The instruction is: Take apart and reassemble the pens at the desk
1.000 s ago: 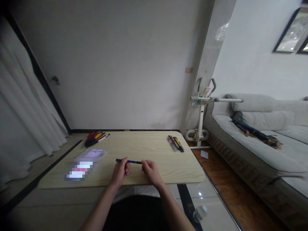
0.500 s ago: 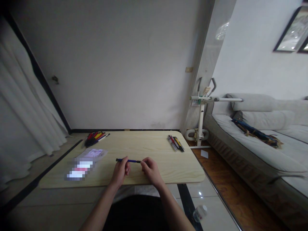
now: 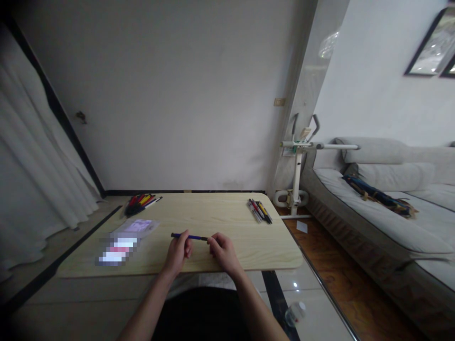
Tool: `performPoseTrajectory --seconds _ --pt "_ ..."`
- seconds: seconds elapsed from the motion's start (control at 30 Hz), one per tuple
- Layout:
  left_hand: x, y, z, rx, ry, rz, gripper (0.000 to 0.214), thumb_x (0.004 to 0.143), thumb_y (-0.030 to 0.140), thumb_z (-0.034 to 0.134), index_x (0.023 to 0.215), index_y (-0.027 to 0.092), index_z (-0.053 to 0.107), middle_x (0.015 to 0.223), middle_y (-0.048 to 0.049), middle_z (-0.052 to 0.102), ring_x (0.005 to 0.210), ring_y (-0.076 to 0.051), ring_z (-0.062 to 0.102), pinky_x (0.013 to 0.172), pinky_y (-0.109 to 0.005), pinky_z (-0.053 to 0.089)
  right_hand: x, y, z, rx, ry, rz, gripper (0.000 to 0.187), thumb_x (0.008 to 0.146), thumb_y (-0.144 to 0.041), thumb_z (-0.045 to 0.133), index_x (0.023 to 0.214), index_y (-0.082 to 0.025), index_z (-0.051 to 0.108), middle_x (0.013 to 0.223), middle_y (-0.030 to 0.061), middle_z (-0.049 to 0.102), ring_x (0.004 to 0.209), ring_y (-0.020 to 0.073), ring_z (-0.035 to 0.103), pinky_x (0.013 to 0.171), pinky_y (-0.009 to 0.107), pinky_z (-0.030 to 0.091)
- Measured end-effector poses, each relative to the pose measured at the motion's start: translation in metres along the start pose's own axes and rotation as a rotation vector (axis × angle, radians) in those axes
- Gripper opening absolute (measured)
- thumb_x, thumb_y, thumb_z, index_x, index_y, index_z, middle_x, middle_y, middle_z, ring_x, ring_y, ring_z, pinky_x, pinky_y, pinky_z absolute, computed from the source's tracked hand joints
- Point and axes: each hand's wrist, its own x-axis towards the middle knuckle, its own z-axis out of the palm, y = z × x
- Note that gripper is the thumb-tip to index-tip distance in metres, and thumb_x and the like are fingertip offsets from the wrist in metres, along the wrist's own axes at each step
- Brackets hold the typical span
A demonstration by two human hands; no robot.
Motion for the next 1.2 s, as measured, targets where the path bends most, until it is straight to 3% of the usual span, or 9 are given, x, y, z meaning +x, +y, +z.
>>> performPoseTrajectory --seconds 0.87,1.2 --pt "-0.0006 0.0011 0.0001 0.017 -0.002 0.027 0.04 0.075 0.04 0.046 0.044 0.018 0.038 0.033 0.0061 0.035 0.031 -0.007 0.035 0.035 -0.019 0.027 -0.0001 -0.0003 0.0015 -0.076 -0.037 0.017 0.048 0.082 -0.048 0.037 0.052 -0.013 0.049 0.04 -0.0037 0.039 0.037 0.006 0.034 0.037 0.018 0.024" --pt "-0.0021 0.0033 0.0011 0.014 0.011 0.044 0.042 0.077 0.042 0.044 0.043 0.018 0.036 0.033 0.0066 0.032 0.031 -0.007 0.034 0.035 -0.019 0.026 0.0005 -0.0019 0.0018 -0.068 0.015 -0.013 0.026 0.076 -0.038 0.05 0.069 -0.014 0.055 0.05 -0.0037 0.045 0.046 0.0077 0.041 0.043 0.018 0.032"
